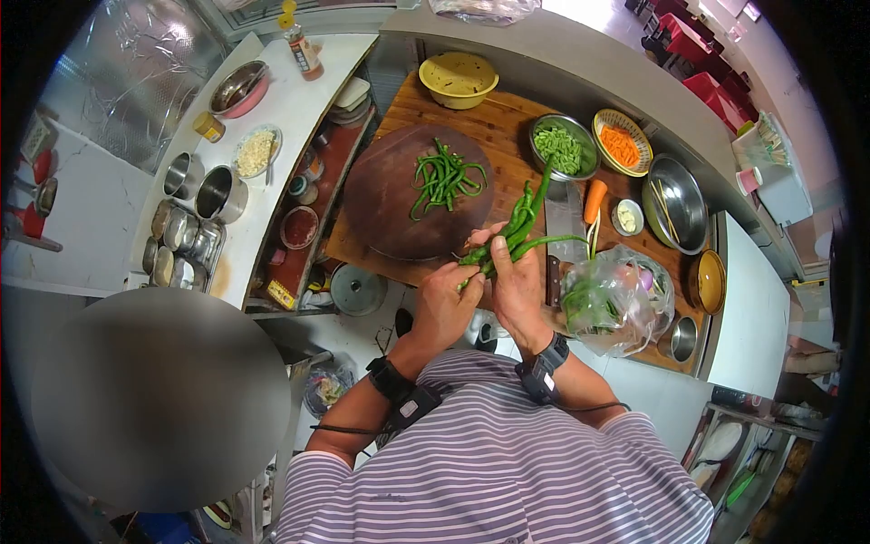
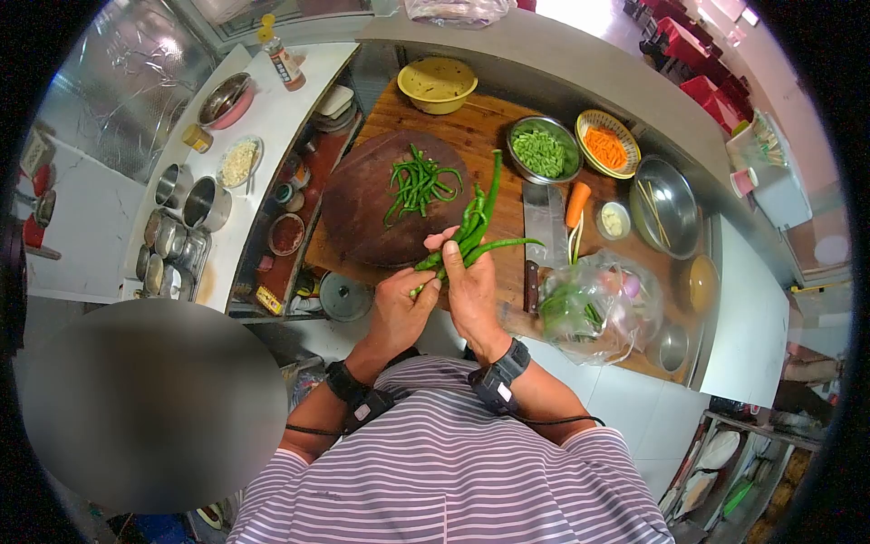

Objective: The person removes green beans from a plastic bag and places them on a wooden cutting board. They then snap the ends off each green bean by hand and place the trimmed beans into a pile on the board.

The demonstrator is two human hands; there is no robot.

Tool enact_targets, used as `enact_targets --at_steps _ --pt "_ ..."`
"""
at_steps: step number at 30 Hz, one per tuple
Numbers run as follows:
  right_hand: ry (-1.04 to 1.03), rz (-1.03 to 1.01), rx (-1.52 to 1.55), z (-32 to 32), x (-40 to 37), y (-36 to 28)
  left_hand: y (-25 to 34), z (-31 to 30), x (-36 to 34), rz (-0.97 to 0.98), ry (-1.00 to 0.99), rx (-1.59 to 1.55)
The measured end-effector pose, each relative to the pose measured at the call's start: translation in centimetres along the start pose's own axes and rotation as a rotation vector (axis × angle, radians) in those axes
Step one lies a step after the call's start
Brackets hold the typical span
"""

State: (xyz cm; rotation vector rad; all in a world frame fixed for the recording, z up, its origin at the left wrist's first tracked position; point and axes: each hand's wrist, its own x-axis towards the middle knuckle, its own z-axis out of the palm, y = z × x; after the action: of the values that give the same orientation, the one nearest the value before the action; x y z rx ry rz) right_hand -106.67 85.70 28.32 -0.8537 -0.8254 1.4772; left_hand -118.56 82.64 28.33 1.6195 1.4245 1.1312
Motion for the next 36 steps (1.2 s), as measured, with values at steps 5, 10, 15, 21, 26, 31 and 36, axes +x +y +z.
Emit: enact_targets --at_steps 5,10,15,21,26,31,36 --pt "0.036 -0.030 0.040 -0.1 0.2 0.5 0.3 -0.3 0.1 0.128 0.062 0.102" --pt "0.038 -0.032 0.041 -0.2 0.3 0.8 0.8 -0.8 0.0 0.124 0.016 0.220" --pt "0.103 -0.101 -0.314 -0.6 -0.1 0.6 0.9 -1.0 -0.4 0.131 -0.009 0.327" --pt "0.096 -0.222 -0.737 -1.4 -0.1 0.6 0.2 -0.6 -0.7 0.090 -0.046 0.170" --pt "0.085 -0.216 -0.758 -1.5 -0.2 0.8 -0.6 -0.6 -0.3 0.082 -0.260 0.069" --pt "0.026 -0.293 -0.813 -1.3 -0.5 -0.2 -0.4 -0.1 -0.4 0.083 -0.251 0.135" --pt "0.018 -0.334 -0.810 -1.2 -0.4 -0.7 0.2 0.7 -0.5 0.074 -0.182 0.198"
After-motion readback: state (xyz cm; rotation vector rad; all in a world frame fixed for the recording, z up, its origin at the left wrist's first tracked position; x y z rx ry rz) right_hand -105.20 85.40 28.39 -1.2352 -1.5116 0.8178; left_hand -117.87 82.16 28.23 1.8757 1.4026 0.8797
